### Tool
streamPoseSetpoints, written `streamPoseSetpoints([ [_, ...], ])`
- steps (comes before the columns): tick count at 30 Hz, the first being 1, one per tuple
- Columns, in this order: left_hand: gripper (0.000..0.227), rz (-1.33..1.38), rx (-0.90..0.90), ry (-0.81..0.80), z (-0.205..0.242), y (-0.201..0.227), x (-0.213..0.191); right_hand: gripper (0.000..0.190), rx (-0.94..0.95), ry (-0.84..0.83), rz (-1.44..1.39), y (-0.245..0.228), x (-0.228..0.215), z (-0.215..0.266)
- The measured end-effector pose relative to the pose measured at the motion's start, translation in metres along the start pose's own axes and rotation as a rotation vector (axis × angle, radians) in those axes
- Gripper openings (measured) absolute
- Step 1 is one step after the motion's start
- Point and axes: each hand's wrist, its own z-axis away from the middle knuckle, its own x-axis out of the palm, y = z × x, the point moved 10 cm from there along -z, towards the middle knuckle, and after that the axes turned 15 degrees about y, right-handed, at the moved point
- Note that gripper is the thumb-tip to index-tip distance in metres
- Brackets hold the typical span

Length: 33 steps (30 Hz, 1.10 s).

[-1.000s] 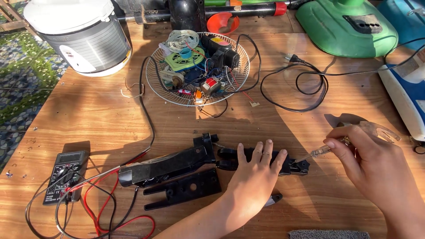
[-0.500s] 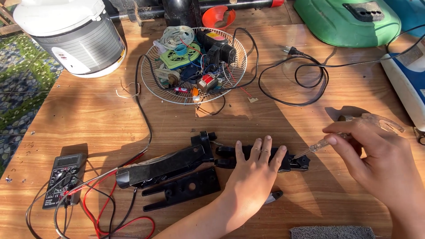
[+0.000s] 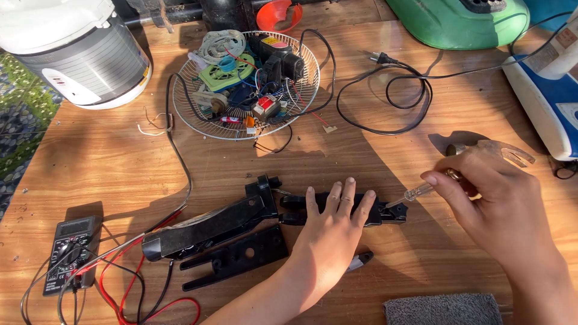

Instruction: Reassembling a black plastic housing by inserting internal components and fastening screws with a screwdriver.

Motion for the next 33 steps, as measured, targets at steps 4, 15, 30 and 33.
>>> streamPoseSetpoints([
  [4,0.112,-0.062,-0.018,0.060,0.002,0.000,0.000,0.040,0.065,-0.304,-0.088,-0.008,0.024,0.003],
  [15,0.097,-0.123,-0.001,0.038,-0.001,-0.002,-0.008,0.021,-0.063,0.085,-0.123,-0.007,0.007,0.017],
  [30,0.087,0.025,-0.013,0.111,-0.008,-0.004,-0.012,0.030,0.000,0.210,-0.248,-0.023,0.002,0.012],
  [33,0.082,0.052,-0.004,0.105,-0.010,-0.004,-0.012,0.035,-0.055,0.222,-0.201,-0.024,0.004,0.018],
])
